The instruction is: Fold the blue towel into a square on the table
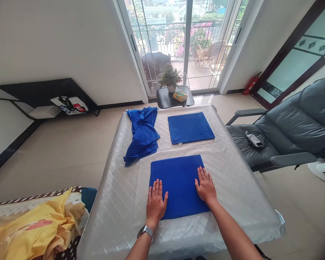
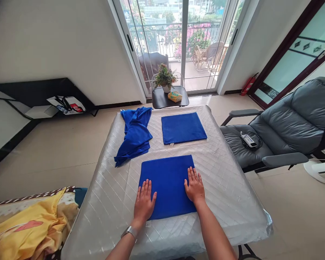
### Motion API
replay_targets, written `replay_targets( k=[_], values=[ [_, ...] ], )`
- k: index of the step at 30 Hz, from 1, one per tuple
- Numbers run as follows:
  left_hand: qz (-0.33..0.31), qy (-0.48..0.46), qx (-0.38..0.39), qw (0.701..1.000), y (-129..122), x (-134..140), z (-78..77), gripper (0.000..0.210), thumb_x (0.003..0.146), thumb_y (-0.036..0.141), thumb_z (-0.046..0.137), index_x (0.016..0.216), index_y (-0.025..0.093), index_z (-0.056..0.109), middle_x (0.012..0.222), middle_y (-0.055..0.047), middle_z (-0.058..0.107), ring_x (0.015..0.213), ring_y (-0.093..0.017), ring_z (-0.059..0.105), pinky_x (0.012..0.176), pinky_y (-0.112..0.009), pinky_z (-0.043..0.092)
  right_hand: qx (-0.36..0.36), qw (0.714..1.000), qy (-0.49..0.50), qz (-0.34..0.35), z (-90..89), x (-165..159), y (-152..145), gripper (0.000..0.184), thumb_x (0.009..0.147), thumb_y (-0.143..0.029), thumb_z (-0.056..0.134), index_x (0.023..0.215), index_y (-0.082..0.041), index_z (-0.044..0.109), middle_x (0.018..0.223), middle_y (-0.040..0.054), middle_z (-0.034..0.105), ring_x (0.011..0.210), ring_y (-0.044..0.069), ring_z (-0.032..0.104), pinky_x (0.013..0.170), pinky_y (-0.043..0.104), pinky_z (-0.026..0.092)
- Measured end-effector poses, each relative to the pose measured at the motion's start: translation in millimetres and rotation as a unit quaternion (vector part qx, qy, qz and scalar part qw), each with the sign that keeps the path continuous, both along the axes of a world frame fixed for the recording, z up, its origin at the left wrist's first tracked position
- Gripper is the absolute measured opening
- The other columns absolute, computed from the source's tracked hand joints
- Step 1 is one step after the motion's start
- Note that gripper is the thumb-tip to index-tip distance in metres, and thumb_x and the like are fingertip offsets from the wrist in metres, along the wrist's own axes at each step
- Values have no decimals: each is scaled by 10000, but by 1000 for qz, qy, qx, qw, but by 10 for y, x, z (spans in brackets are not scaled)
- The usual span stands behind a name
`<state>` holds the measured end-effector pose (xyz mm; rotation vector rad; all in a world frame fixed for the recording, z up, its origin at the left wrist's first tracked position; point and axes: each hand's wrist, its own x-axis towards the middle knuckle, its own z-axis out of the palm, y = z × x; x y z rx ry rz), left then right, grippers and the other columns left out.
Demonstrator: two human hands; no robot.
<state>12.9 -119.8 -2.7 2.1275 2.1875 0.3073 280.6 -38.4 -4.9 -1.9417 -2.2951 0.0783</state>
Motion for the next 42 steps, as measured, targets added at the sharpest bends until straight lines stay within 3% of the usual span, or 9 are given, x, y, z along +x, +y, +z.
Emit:
replay_targets(
  k=[30,42],
  values=[
    [14,-21,-22,999,37,14,16,694,998,445,357,1593,238,68,1650,-61,241,1506,-265,268,1223,-541,275,-2,1000,-1,4,8,8,14,671,1009,-323,309,1606,-198,31,1642,56,255,1510,216,246,1225,462,198],
    [19,-17,-36,999,56,17,67,667,1001,422,342,1596,212,126,1638,-69,285,1510,-244,261,1240,-507,242,-45,999,2,8,66,10,40,635,1023,-334,286,1604,-169,89,1649,63,219,1530,217,172,1236,466,175]
  ],
)
